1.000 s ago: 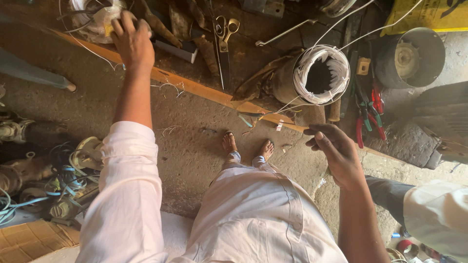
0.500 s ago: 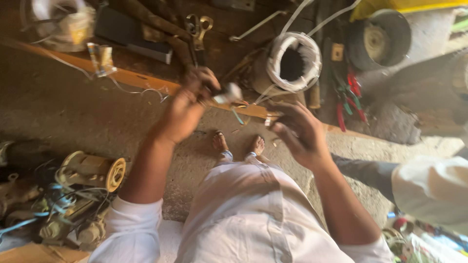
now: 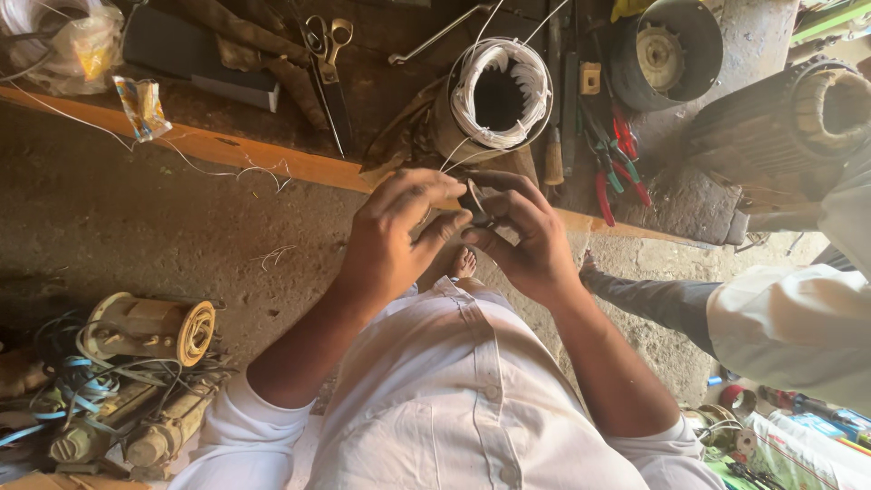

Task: The person strips insulation from several wires, twists the exposed ends together, and wraps the joint with black electrical tape. The person uses pliers and a knife to strip and cut the wires, then applies tape by hand to insulate the connection.

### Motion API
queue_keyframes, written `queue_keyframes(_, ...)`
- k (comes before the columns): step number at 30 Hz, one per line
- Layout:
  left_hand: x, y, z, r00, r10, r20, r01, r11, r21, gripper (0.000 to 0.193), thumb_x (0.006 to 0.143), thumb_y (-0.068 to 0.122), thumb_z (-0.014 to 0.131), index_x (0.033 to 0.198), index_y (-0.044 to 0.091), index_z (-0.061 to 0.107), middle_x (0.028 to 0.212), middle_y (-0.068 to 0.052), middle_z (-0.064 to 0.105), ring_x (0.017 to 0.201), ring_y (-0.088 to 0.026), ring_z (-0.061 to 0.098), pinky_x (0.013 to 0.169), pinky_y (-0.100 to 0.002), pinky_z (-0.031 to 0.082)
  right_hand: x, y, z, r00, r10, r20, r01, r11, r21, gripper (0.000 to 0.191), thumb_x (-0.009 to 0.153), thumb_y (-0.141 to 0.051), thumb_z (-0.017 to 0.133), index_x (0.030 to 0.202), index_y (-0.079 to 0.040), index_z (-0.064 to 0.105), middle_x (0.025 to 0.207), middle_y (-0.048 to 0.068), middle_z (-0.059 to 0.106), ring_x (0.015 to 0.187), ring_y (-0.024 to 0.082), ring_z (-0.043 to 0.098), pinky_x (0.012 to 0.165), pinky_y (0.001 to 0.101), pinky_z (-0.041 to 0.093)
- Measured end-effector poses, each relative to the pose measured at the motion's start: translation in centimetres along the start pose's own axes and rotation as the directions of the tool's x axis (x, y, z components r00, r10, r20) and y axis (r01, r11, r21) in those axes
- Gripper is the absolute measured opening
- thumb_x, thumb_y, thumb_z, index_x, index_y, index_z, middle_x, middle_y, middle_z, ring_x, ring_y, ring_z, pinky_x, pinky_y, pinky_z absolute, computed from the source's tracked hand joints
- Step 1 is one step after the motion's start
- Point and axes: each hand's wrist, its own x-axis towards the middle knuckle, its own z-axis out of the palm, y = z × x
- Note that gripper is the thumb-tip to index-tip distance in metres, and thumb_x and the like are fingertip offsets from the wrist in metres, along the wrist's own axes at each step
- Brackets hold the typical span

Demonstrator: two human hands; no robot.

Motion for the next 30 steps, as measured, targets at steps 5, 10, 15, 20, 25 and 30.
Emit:
queue_keyframes(5, -0.4, -0.3, 0.7, 0.991, 0.102, 0.088, -0.120, 0.962, 0.244, 0.013, 0.097, 0.012, 0.072, 0.107, 0.006, 0.067, 0.107, -0.008, 0.067, 0.098, -0.028, 0.066, 0.087, -0.041, 0.054, -0.8, -0.3, -0.1, 0.999, 0.054, -0.001, -0.054, 0.983, -0.178, 0.026, 0.086, -0.010, 0.083, 0.104, 0.000, 0.066, 0.135, 0.013, 0.062, 0.098, 0.018, 0.073, 0.082, 0.0315, 0.061)
queue_keyframes(10, -2.5, -2.7, 2.8, 0.977, -0.162, 0.138, 0.185, 0.967, -0.175, 0.015, 0.104, 0.015, 0.064, 0.109, 0.002, 0.058, 0.107, -0.011, 0.063, 0.095, -0.023, 0.065, 0.084, -0.034, 0.054, -1.8, 0.4, -1.3, 0.995, -0.004, 0.104, 0.029, 0.972, -0.234, 0.025, 0.086, -0.011, 0.084, 0.102, -0.001, 0.067, 0.133, 0.012, 0.065, 0.100, 0.019, 0.072, 0.082, 0.0336, 0.060)
queue_keyframes(15, -3.5, -8.2, 4.3, 0.966, -0.257, -0.012, 0.250, 0.950, -0.187, 0.011, 0.110, 0.014, 0.060, 0.115, 0.004, 0.059, 0.110, -0.009, 0.064, 0.101, -0.022, 0.065, 0.092, -0.037, 0.055, -3.1, 3.1, -2.5, 0.993, 0.109, 0.034, -0.110, 0.994, 0.017, 0.020, 0.096, -0.011, 0.074, 0.109, 0.000, 0.064, 0.135, 0.012, 0.063, 0.109, 0.017, 0.070, 0.089, 0.0327, 0.062)
queue_keyframes(20, -3.2, -11.6, 4.4, 0.969, -0.185, 0.162, 0.206, 0.971, -0.121, 0.025, 0.100, 0.017, 0.068, 0.118, 0.001, 0.060, 0.110, -0.012, 0.066, 0.097, -0.023, 0.066, 0.086, -0.038, 0.055, -3.9, 5.4, -2.5, 0.924, 0.370, 0.098, -0.371, 0.799, 0.473, 0.038, 0.101, -0.019, 0.070, 0.132, 0.001, 0.060, 0.121, 0.009, 0.066, 0.102, 0.014, 0.065, 0.090, 0.0294, 0.054)
queue_keyframes(25, -4.9, -9.6, 2.7, 0.847, -0.472, 0.246, 0.518, 0.836, -0.180, 0.018, 0.101, 0.019, 0.070, 0.107, 0.004, 0.061, 0.094, -0.005, 0.073, 0.088, -0.016, 0.073, 0.079, -0.032, 0.058, -3.1, 5.1, -1.5, 0.923, 0.319, 0.215, -0.384, 0.806, 0.450, 0.044, 0.105, -0.029, 0.065, 0.135, 0.003, 0.059, 0.122, 0.007, 0.065, 0.108, 0.015, 0.066, 0.093, 0.0302, 0.054)
queue_keyframes(30, -5.1, -5.9, 0.8, 0.801, -0.569, 0.184, 0.597, 0.741, -0.307, 0.017, 0.102, 0.018, 0.068, 0.107, 0.003, 0.061, 0.091, -0.003, 0.072, 0.078, -0.011, 0.072, 0.070, -0.026, 0.059, -0.9, 4.4, 1.2, 0.932, 0.296, 0.207, -0.322, 0.941, 0.104, 0.035, 0.098, -0.026, 0.069, 0.119, 0.002, 0.065, 0.115, 0.006, 0.062, 0.092, 0.013, 0.063, 0.078, 0.0287, 0.053)
